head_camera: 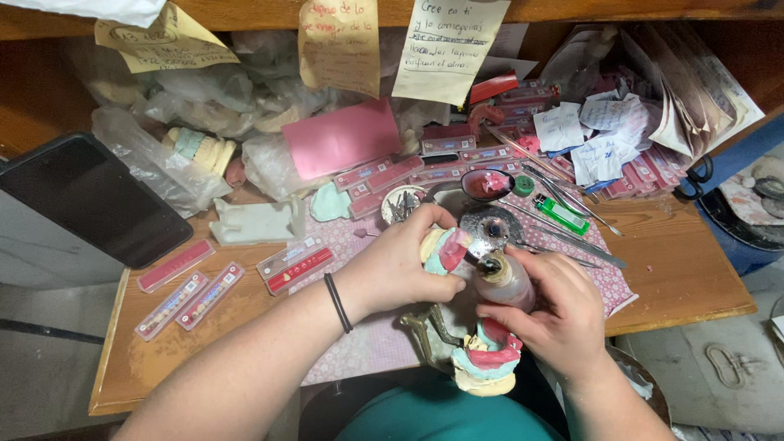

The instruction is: The person assembles a dental prosthesis by hand, placing small tooth-shaped pieces into a pink and blue mold. They use a metal tool to adjust and secure the pieces, then fit the upper and lower halves together to check alignment.

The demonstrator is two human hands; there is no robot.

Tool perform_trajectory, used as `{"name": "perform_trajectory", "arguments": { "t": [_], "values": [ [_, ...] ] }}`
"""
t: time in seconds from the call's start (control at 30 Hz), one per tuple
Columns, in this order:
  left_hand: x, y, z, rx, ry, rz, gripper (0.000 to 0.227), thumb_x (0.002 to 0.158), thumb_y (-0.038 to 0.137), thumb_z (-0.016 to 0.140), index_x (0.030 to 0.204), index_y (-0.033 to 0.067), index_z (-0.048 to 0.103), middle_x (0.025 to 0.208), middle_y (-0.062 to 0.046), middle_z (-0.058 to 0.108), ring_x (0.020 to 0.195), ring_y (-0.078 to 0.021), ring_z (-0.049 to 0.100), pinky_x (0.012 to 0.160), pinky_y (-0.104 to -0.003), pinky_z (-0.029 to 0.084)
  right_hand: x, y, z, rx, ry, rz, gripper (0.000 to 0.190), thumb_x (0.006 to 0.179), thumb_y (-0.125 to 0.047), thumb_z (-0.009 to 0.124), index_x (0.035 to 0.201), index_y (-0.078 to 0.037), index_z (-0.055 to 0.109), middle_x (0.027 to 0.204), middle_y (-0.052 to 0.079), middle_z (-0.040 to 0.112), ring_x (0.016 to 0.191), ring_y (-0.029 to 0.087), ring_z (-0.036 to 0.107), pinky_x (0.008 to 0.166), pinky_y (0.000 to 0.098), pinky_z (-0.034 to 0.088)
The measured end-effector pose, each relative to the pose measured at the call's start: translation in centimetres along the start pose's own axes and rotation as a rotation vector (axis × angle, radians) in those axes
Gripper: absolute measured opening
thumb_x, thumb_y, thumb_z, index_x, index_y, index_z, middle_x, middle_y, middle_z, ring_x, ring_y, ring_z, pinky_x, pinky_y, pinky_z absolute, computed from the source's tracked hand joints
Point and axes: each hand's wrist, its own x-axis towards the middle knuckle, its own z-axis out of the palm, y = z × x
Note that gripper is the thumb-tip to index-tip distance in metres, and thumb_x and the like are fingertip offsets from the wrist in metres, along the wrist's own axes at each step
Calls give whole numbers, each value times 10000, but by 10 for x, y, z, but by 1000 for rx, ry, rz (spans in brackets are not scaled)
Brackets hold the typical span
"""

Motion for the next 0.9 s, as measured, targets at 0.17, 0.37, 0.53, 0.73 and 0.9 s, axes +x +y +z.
{"name": "perform_trajectory", "arguments": {
  "t": [0.17, 0.37, 0.53, 0.73, 0.9],
  "values": [
    [-3, 7, -2, -1, -15, -28, 636, 622, 320, 774, 1204, 213, 541, 993, -4, 716, 802, -154, 645, 706, -327, 509, 1, -6, -2, 1, 13, 12, 726, 672, -443, 926, 1206, -10, 696, 1018, 94, 750, 800, 256, 651, 759, 366, 502],
    [-2, 6, -2, 12, -8, -19, 640, 617, 328, 764, 1205, 208, 542, 994, -10, 711, 805, -163, 639, 716, -329, 506, 1, -6, -1, -7, 9, 21, 706, 688, -455, 912, 1212, -36, 693, 985, 90, 738, 801, 254, 654, 759, 365, 499],
    [-3, 5, -2, -5, -20, -24, 616, 624, 313, 753, 1197, 213, 549, 987, -6, 711, 803, -156, 633, 707, -325, 502, 3, -9, -1, 2, 10, 26, 692, 682, -435, 924, 1195, -30, 697, 999, 89, 751, 818, 257, 674, 766, 371, 505],
    [-2, 0, -2, 31, -17, 13, 623, 644, 362, 768, 1220, 224, 573, 1044, -1, 730, 855, -152, 653, 758, -326, 511, -3, -3, -4, 34, 19, 80, 697, 673, -413, 929, 1216, -41, 700, 1023, 89, 752, 864, 242, 692, 803, 352, 513],
    [1, 0, -2, 88, -30, 20, 647, 681, 347, 746, 1299, 252, 579, 1040, 13, 740, 842, -161, 671, 735, -336, 510, -21, 29, -26, 283, 153, 289, 747, 688, -142, 895, 1365, 0, 612, 1297, 161, 687, 1181, 238, 667, 1099, 358, 514]
  ]
}}
